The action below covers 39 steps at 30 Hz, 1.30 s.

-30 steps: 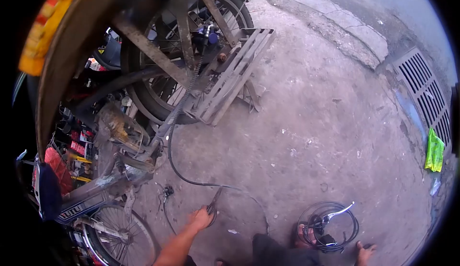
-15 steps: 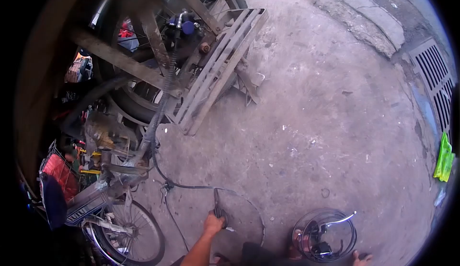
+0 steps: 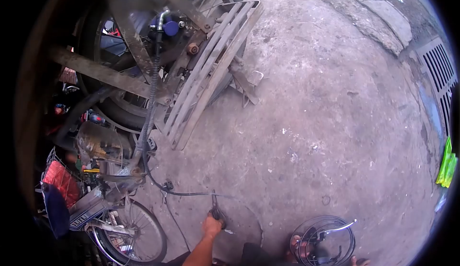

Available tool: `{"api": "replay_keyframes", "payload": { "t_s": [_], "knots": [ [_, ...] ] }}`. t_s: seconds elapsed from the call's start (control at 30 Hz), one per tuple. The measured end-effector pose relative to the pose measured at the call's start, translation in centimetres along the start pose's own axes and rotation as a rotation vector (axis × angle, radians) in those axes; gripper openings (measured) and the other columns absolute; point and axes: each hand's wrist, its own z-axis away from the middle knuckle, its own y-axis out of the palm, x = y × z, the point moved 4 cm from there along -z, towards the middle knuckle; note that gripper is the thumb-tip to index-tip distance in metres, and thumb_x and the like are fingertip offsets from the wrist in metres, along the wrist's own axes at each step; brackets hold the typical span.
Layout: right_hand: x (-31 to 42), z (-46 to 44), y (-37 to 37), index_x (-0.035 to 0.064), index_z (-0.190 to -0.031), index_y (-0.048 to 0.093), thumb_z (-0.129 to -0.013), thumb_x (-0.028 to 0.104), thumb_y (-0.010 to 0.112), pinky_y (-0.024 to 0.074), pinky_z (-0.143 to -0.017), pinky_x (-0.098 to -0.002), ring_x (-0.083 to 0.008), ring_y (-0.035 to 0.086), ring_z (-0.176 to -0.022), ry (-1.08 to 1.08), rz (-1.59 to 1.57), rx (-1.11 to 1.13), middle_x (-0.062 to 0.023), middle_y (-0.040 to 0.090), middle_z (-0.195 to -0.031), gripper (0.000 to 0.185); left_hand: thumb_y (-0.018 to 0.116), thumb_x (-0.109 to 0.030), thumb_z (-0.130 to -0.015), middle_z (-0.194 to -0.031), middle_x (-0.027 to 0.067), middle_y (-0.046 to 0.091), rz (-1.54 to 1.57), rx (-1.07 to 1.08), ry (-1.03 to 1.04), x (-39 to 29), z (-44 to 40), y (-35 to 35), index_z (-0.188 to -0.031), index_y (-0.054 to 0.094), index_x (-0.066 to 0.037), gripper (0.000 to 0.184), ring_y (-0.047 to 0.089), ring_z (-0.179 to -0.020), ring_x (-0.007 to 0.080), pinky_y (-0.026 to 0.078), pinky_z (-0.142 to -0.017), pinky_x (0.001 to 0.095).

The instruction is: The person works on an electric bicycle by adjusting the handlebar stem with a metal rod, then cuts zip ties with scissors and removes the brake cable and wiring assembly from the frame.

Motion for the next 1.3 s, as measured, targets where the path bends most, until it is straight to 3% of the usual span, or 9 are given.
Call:
{"api": "replay_keyframes", "payload": {
  "t_s": [0.23,0.53,0.73,0.93,1.07,1.2,1.3],
  "knots": [
    [1.0,0.1,-0.2,-0.0106,-0.135,0.034,-0.068,0.068,0.069,0.0394,-0.099,-0.0439,-0.0388,0.049,-0.118,0.002,0.0,0.008,-0.0322,0.05,-0.125,0.109,0.075,-0.028,-0.074,-0.118,0.0208,0.061,0.042,-0.011,-0.015,-0.1,0.5,-0.2,-0.129,0.047,-0.004,0.067,0.056,-0.114,0.0367,0.043,-0.097,0.0434],
    [0.9,0.2,-0.6,-0.0103,-0.135,0.034,-0.069,0.067,0.069,0.0393,-0.099,-0.0438,-0.0374,0.05,-0.118,0.02,-0.045,0.061,-0.0303,0.052,-0.124,0.107,0.073,-0.026,-0.075,-0.121,0.0216,0.059,0.202,0.002,0.069,3.3,-1.9,2.0,-0.132,0.045,-0.005,0.067,0.055,-0.116,0.0365,0.042,-0.099,0.041],
    [1.1,0.5,-1.0,-0.0101,-0.135,0.034,-0.07,0.066,0.069,0.0391,-0.099,-0.0437,-0.0364,0.05,-0.119,0.053,-0.112,0.13,-0.0291,0.053,-0.124,0.106,0.071,-0.024,-0.076,-0.111,0.0223,0.063,0.029,-0.161,0.149,3.0,-0.4,0.0,-0.126,0.05,-0.002,0.059,0.059,-0.106,0.0382,0.046,-0.092,0.0446],
    [4.1,3.5,-5.0,-0.0066,-0.138,0.034,-0.074,0.066,0.064,0.0381,-0.101,-0.0419,-0.0348,0.049,-0.121,0.107,-0.011,0.205,-0.0237,0.054,-0.127,0.101,0.07,-0.025,-0.077,-0.115,0.0226,0.06,-0.012,-0.034,0.212,4.4,0.7,-2.6,-0.125,0.049,-0.002,0.058,0.056,-0.111,0.0372,0.046,-0.09,0.0454],
    [4.5,4.5,-5.8,0.0054,-0.146,0.026,-0.076,0.071,0.057,0.0346,-0.105,-0.0399,-0.0326,0.043,-0.129,0.056,0.113,0.272,-0.0212,0.05,-0.133,0.101,0.067,-0.024,-0.079,-0.121,0.0203,0.057,0.014,-0.185,0.478,6.9,0.7,-2.9,-0.122,0.051,-0.003,0.05,0.056,-0.111,0.0359,0.047,-0.089,0.0458],
    [3.7,2.3,-3.4,0.0045,-0.125,0.045,-0.078,0.063,0.058,0.0398,-0.095,-0.0434,-0.0333,0.052,-0.113,-0.108,0.106,0.172,-0.0187,0.059,-0.114,0.076,0.062,-0.023,-0.083,-0.121,0.0178,0.057,-0.027,-0.158,0.758,6.6,1.6,-8.5,-0.119,0.053,-0.004,0.042,0.056,-0.11,0.0352,0.045,-0.092,0.0455],
    [2.7,-2.4,-1.3,0.0038,-0.11,0.059,-0.08,0.058,0.059,0.0438,-0.088,-0.0461,-0.0338,0.059,-0.101,-0.393,0.046,0.048,-0.0169,0.065,-0.099,0.062,0.058,-0.027,-0.086,-0.117,0.0171,0.058,-0.028,-0.157,0.956,8.1,1.9,-13.4,-0.117,0.054,-0.005,0.038,0.055,-0.109,0.0362,0.044,-0.092,0.0462]
  ]
}}
